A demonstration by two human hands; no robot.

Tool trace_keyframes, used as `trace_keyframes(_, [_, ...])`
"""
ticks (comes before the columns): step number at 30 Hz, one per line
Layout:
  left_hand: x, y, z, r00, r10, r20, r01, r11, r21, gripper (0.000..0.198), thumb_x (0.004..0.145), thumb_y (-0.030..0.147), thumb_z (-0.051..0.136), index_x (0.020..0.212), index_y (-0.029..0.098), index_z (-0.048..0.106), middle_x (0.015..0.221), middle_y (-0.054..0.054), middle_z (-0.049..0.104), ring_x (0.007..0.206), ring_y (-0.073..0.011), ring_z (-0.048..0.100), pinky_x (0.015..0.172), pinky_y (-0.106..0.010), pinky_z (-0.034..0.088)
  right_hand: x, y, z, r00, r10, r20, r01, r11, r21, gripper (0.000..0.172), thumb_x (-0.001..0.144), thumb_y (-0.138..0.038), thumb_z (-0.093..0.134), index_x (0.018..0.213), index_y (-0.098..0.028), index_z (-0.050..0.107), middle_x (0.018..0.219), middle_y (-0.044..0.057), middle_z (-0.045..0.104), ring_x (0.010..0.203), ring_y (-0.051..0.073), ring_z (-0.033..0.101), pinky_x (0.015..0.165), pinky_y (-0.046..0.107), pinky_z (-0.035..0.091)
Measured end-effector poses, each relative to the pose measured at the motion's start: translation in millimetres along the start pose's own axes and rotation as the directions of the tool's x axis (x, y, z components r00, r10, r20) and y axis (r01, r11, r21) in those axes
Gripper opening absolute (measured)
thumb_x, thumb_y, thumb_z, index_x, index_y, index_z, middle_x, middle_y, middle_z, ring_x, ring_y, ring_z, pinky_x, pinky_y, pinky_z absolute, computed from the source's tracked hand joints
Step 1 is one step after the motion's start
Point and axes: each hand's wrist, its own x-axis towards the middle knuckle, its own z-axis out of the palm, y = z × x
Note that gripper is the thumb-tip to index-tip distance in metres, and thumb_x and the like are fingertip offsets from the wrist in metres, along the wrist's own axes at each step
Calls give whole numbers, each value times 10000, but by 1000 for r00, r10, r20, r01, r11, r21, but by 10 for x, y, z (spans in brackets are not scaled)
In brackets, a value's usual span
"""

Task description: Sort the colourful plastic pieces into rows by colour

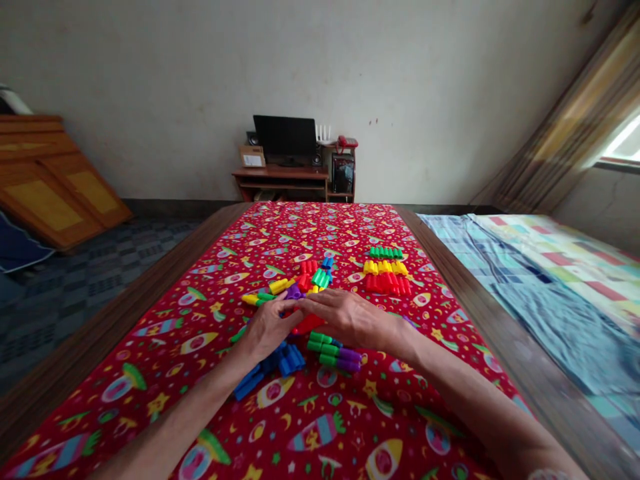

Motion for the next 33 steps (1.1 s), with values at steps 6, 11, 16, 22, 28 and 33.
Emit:
trace_keyframes(6, [-153, 198, 176, 934, 356, -36, -327, 891, 314, 312, 962, 332, 378, 957, 200, 661, 920, -49, 723, 895, -231, 674, 1078, -502, 374, -303, 452, -423, 938, 261, -227, -298, 943, -146, 367, 875, -140, 530, 1232, -128, 614, 1143, 140, 678, 968, 199, 654, 805, 305, 516])
trace_keyframes(11, [-239, 209, 291, 861, 504, 75, -467, 721, 512, 258, 929, 176, 432, 959, 200, 686, 894, -40, 726, 855, -204, 659, 1109, -514, 334, -941, 1021, -707, 714, 634, -297, -669, 742, -25, 431, 781, -214, 633, 1208, -165, 672, 875, 68, 745, 675, 157, 656, 665, 260, 500])
trace_keyframes(16, [-229, 199, 263, 865, 491, 101, -466, 714, 522, 270, 930, 183, 426, 946, 204, 695, 887, -38, 737, 836, -201, 655, 1101, -506, 338, -1397, 1114, -610, 665, 719, -202, -742, 666, -71, 449, 752, -228, 647, 1186, -121, 692, 613, 21, 669, 546, 132, 571, 571, 232, 429])
trace_keyframes(22, [-220, 224, 261, 866, 489, 104, -468, 720, 513, 281, 926, 186, 424, 949, 214, 702, 894, -40, 742, 836, -206, 659, 1076, -489, 366, -1519, 985, -502, 647, 752, -129, -758, 652, -2, 440, 742, -176, 609, 1170, -126, 698, 698, 52, 714, 556, 136, 579, 563, 236, 434])
trace_keyframes(28, [-229, 228, 254, 870, 482, 106, -463, 723, 513, 273, 921, 191, 436, 949, 210, 707, 894, -42, 744, 847, -216, 665, 1073, -490, 370, -1521, 994, -512, 654, 752, -83, -755, 656, -3, 433, 758, -169, 604, 1180, -138, 693, 715, 52, 717, 560, 136, 573, 549, 235, 423])
trace_keyframes(33, [-238, 235, 251, 867, 487, 109, -468, 718, 516, 279, 924, 184, 432, 949, 202, 709, 897, -41, 746, 843, -217, 665, 1077, -502, 364, -1541, 1015, -459, 642, 766, -40, -766, 643, 5, 392, 763, -169, 617, 1144, -148, 710, 584, -3, 642, 512, 117, 521, 540, 233, 403])
